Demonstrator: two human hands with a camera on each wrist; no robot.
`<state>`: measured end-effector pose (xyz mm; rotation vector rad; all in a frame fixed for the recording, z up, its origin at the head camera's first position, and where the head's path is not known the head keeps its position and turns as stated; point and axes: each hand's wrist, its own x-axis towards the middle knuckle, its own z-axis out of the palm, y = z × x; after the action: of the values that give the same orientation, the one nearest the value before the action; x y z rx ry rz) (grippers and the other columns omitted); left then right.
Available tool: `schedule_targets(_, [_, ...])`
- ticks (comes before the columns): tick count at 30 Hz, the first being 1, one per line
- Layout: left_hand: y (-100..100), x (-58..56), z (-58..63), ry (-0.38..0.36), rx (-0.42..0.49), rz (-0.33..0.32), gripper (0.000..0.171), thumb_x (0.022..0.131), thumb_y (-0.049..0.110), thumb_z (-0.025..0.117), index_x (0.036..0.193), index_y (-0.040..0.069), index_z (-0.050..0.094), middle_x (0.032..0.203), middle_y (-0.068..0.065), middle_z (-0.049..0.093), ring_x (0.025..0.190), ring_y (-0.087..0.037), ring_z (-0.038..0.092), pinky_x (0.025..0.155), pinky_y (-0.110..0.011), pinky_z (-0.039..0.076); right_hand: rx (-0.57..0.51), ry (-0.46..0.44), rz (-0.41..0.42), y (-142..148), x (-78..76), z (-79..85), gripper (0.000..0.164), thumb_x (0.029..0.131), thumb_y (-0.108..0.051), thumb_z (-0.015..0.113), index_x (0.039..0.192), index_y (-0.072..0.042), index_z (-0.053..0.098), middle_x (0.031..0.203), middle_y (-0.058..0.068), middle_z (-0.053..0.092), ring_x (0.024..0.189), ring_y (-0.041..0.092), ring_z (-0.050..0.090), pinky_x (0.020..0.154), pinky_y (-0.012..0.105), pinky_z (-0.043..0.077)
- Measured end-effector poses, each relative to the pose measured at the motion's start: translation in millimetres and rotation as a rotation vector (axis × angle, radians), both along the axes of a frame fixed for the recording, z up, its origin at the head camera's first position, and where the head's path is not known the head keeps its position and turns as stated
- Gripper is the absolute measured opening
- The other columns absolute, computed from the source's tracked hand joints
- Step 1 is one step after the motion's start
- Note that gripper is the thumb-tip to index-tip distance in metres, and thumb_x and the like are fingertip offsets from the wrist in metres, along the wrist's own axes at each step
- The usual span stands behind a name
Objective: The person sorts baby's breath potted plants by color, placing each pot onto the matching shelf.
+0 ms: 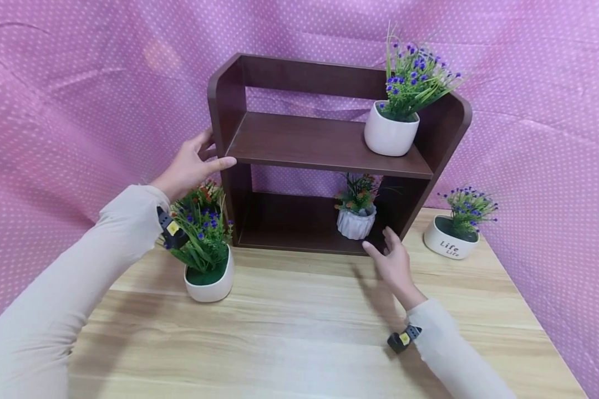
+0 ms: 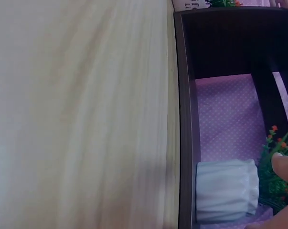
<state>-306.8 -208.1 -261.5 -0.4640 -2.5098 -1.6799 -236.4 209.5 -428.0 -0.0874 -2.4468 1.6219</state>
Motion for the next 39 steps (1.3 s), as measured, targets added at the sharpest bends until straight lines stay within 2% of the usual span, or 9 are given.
schedule_targets(4, [-0.1,-0.6,-0.3,0.002,0.001,0.000,0.085,0.088,0.022,0.071,0.154,0.022,0.018,0.157,-0.006,0.028,0.141,-0.029,0.031,0.113,-0.044,0.032,0.010,-0.017,0.005,12.8,16.2,4.7,0.080,0.092,-0.024,0.067,0.151,0.002,0.019,0.153,0.022,0.028,0.142,0.033,0.027,0.115,0.042,0.028])
schedule_targets(9, [-0.5,-0.7,0.5,0.003,0.005,-0.002,0.085,0.088,0.022,0.071,0.154,0.023,0.018,0.157,-0.005,0.028,0.140,-0.029,0.032,0.113,-0.044,0.032,-0.004,0.002,-0.030,34.1,31.7,7.9,0.079,0.091,-0.017,0.067,0.151,0.002,0.019,0.154,0.021,0.025,0.143,0.032,0.025,0.116,0.043,0.026])
schedule_targets(15, [-3.2,-0.4,-0.3,0.007,0.012,0.008,0.085,0.088,0.022,0.071,0.154,0.022,0.019,0.156,-0.006,0.029,0.140,-0.029,0.033,0.113,-0.044,0.033,-0.032,0.002,-0.108,65.1,41.6,12.4,0.079,0.091,-0.013,0.066,0.151,0.003,0.017,0.156,0.019,0.023,0.143,0.033,0.022,0.116,0.044,0.025])
schedule_targets(20, [-3.5,-0.4,-2.0,0.011,0.024,0.011,0.084,0.087,0.021,0.072,0.154,0.019,0.021,0.154,-0.008,0.032,0.139,-0.029,0.035,0.112,-0.043,0.035,-0.110,-0.046,-0.188,93.8,47.1,17.7,0.079,0.094,-0.018,0.062,0.153,-0.003,0.012,0.158,0.016,0.017,0.145,0.031,0.018,0.118,0.042,0.020])
schedule_targets(27, [-2.9,-0.5,-2.3,0.017,0.025,0.014,0.084,0.087,0.020,0.072,0.154,0.019,0.020,0.155,-0.008,0.031,0.139,-0.029,0.034,0.113,-0.043,0.034,-0.095,-0.128,-0.274,136.6,41.8,20.1,0.085,0.095,-0.032,0.060,0.154,-0.006,0.005,0.160,0.013,0.009,0.147,0.029,0.009,0.120,0.040,0.015])
schedule_targets(35, [-1.8,-1.2,-1.4,0.016,0.030,0.002,0.085,0.087,0.019,0.072,0.154,0.019,0.019,0.156,-0.007,0.030,0.139,-0.029,0.034,0.113,-0.042,0.033,0.104,-0.130,-0.167,185.3,28.6,9.5,0.091,0.095,-0.039,0.058,0.152,0.001,-0.002,0.158,0.024,0.000,0.143,0.044,0.000,0.117,0.056,0.006])
schedule_targets(39, [-1.6,-2.6,-1.8,0.026,0.032,-0.006,0.085,0.087,0.019,0.072,0.154,0.019,0.020,0.155,-0.008,0.031,0.139,-0.028,0.035,0.113,-0.042,0.034,0.154,-0.157,-0.120,200.3,20.3,7.6,0.093,0.095,-0.041,0.057,0.151,0.002,-0.004,0.156,0.027,-0.004,0.141,0.050,0.000,0.114,0.060,0.007])
